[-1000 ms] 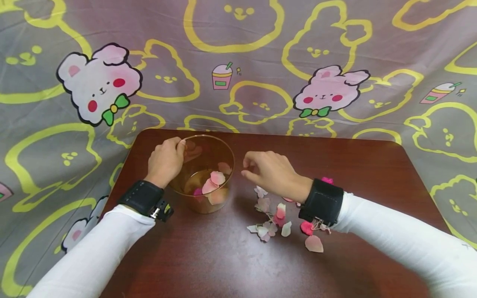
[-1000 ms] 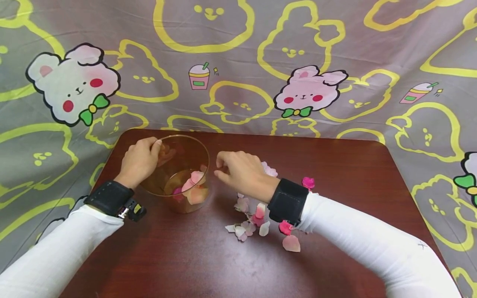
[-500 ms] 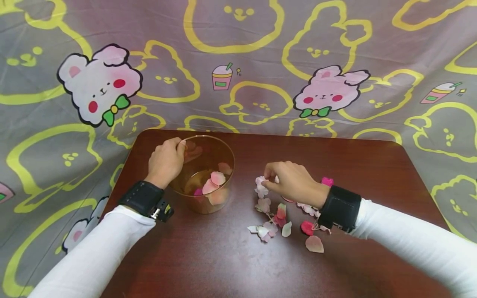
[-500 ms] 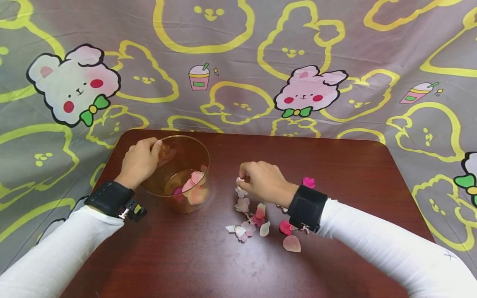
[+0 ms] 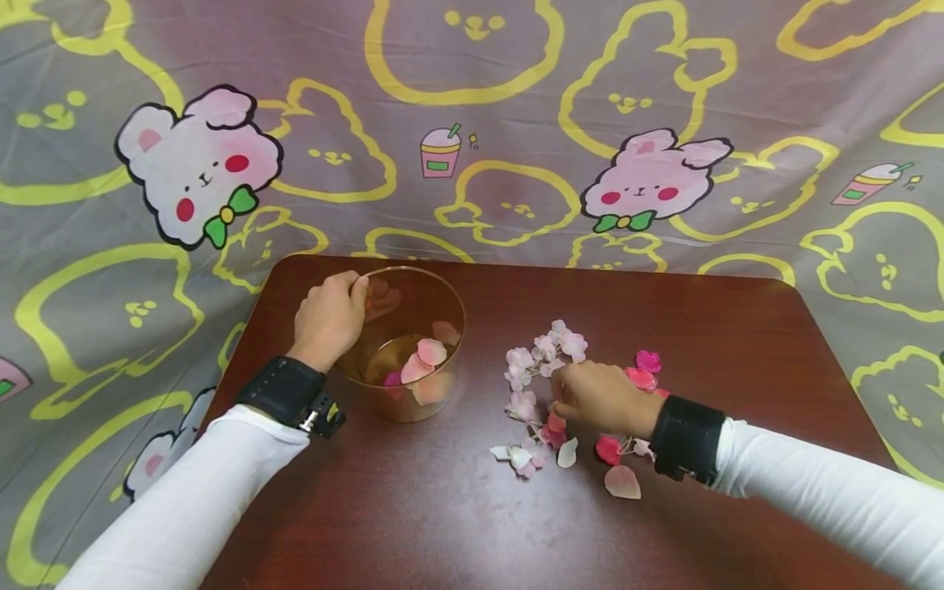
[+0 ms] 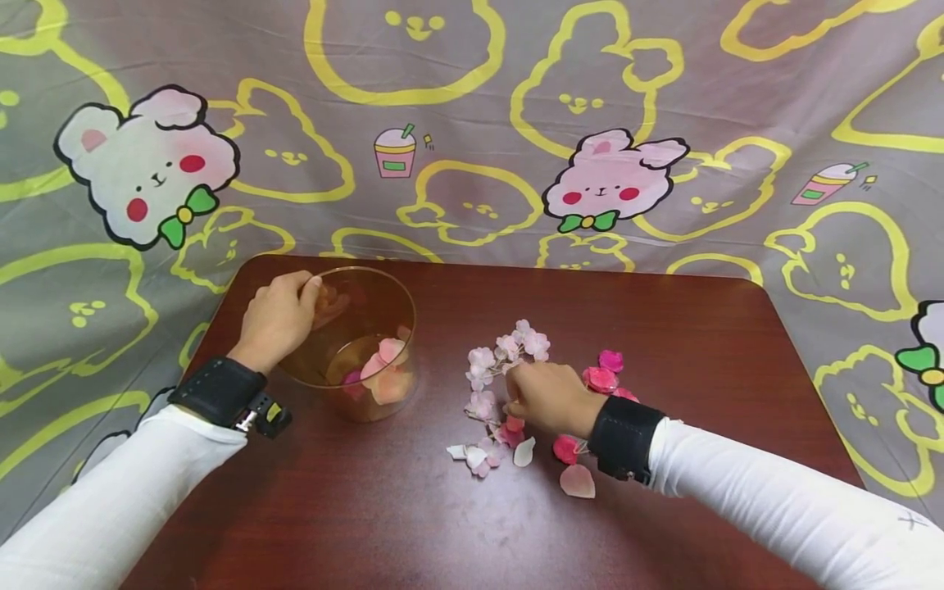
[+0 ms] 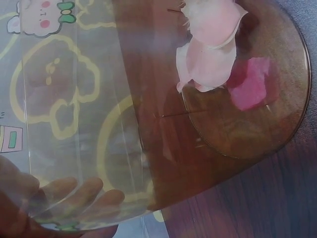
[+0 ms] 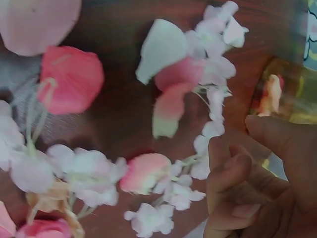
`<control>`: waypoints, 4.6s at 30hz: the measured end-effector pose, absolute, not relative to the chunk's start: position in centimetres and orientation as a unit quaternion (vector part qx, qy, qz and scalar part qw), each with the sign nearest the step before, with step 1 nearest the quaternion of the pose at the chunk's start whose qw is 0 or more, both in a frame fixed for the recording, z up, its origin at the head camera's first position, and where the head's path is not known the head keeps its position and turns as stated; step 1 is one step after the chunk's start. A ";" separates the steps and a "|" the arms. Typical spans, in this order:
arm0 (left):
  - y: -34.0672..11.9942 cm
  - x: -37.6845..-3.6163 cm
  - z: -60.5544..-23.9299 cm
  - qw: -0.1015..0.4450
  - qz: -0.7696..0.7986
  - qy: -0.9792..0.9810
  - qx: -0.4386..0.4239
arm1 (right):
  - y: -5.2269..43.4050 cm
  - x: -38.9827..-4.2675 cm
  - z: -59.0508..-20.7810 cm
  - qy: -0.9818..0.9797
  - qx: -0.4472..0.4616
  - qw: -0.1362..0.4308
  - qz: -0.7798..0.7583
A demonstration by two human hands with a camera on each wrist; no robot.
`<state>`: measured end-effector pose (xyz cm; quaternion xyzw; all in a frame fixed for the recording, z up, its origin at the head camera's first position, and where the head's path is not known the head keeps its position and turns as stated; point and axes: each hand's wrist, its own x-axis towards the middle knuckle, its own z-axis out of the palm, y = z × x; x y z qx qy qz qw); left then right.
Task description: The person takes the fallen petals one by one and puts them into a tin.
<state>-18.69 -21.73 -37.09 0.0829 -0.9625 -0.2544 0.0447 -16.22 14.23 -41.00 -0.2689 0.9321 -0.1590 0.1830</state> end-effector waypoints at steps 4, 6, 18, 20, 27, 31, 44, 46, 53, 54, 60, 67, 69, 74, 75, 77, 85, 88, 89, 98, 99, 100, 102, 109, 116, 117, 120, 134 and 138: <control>-21.7 -18.7 -37.1 0.045 -0.255 -0.963 0.082 | 14.9 -15.8 -41.9 0.925 -0.269 0.206 -0.170; -21.7 -18.7 -37.1 0.046 -0.255 -0.963 0.080 | 15.2 -15.6 -42.1 0.921 -0.275 0.218 -0.172; -21.7 -18.7 -37.1 0.041 -0.255 -0.962 0.085 | 16.7 -13.7 -42.0 0.913 -0.250 0.300 -0.117; -21.7 -18.7 -37.1 0.041 -0.254 -0.962 0.085 | 16.9 -13.4 -42.0 0.911 -0.262 0.301 -0.102; -21.7 -18.6 -36.9 0.040 -0.255 -0.962 0.088 | 17.5 -12.6 -42.6 0.912 -0.287 0.289 -0.048; -21.7 -18.6 -36.8 0.038 -0.255 -0.962 0.087 | 17.6 -12.3 -43.0 0.914 -0.268 0.303 -0.031; -21.7 -18.6 -36.6 0.040 -0.251 -0.963 0.087 | 17.3 -12.2 -43.9 0.920 -0.264 0.290 -0.012; -21.7 -18.6 -36.7 0.040 -0.251 -0.963 0.087 | 17.2 -12.2 -43.9 0.919 -0.264 0.293 -0.015; -21.7 -18.7 -36.9 0.038 -0.250 -0.964 0.086 | 17.4 -12.2 -43.9 0.913 -0.255 0.317 -0.034; -21.7 -18.7 -36.9 0.037 -0.251 -0.964 0.086 | 17.5 -12.2 -43.8 0.912 -0.254 0.320 -0.037; -21.7 -18.7 -36.9 0.040 -0.251 -0.963 0.086 | 17.7 -12.6 -43.0 0.909 -0.252 0.328 -0.051; -21.7 -18.7 -36.9 0.041 -0.251 -0.963 0.087 | 16.9 -13.3 -41.9 0.911 -0.262 0.313 -0.064; -21.7 -18.7 -36.9 0.041 -0.251 -0.963 0.088 | 16.6 -13.6 -41.6 0.912 -0.269 0.303 -0.066; -21.7 -18.7 -36.9 0.042 -0.253 -0.963 0.086 | 15.9 -14.4 -40.7 0.913 -0.271 0.293 -0.088; -21.7 -18.7 -36.9 0.041 -0.253 -0.963 0.086 | 15.9 -14.5 -40.6 0.912 -0.269 0.295 -0.095; -21.7 -18.7 -36.8 0.039 -0.253 -0.963 0.085 | 15.8 -14.6 -40.3 0.910 -0.264 0.298 -0.114; -21.7 -18.7 -36.9 0.039 -0.254 -0.963 0.088 | 15.3 -15.2 -39.7 0.906 -0.288 0.265 -0.162; -21.7 -18.7 -36.9 0.039 -0.254 -0.962 0.087 | 15.0 -15.3 -39.6 0.908 -0.295 0.248 -0.164; -21.7 -18.7 -36.9 0.039 -0.255 -0.962 0.086 | 14.9 -15.4 -39.6 0.909 -0.297 0.241 -0.164; -21.6 -18.6 -36.9 0.042 -0.255 -0.962 0.083 | 13.7 -15.7 -39.1 0.909 -0.321 0.193 -0.181; -21.6 -18.6 -36.9 0.042 -0.255 -0.962 0.083 | 13.5 -15.7 -39.1 0.910 -0.324 0.186 -0.179; -21.6 -18.6 -36.9 0.042 -0.255 -0.963 0.084 | 13.3 -15.7 -39.0 0.911 -0.326 0.179 -0.177; -21.5 -18.6 -36.8 0.041 -0.253 -0.963 0.085 | 13.0 -15.7 -38.8 0.913 -0.329 0.166 -0.173; -21.6 -18.7 -37.0 0.044 -0.252 -0.963 0.084 | 11.4 -15.8 -38.0 0.914 -0.351 0.127 -0.158; -21.5 -18.8 -37.0 0.047 -0.252 -0.963 0.083 | 10.5 -16.2 -37.1 0.905 -0.366 0.103 -0.190; -21.5 -18.8 -37.0 0.048 -0.252 -0.963 0.082 | 10.3 -16.3 -36.9 0.905 -0.366 0.098 -0.195; -21.5 -18.9 -37.0 0.050 -0.252 -0.963 0.082 | 9.9 -16.6 -36.4 0.906 -0.363 0.082 -0.202; -21.7 -18.7 -37.1 0.040 -0.249 -0.964 0.083 | 7.1 -16.7 -35.1 0.893 -0.365 0.039 -0.259; -21.8 -18.7 -37.0 0.040 -0.248 -0.964 0.085 | 6.1 -16.7 -34.5 0.892 -0.361 0.030 -0.269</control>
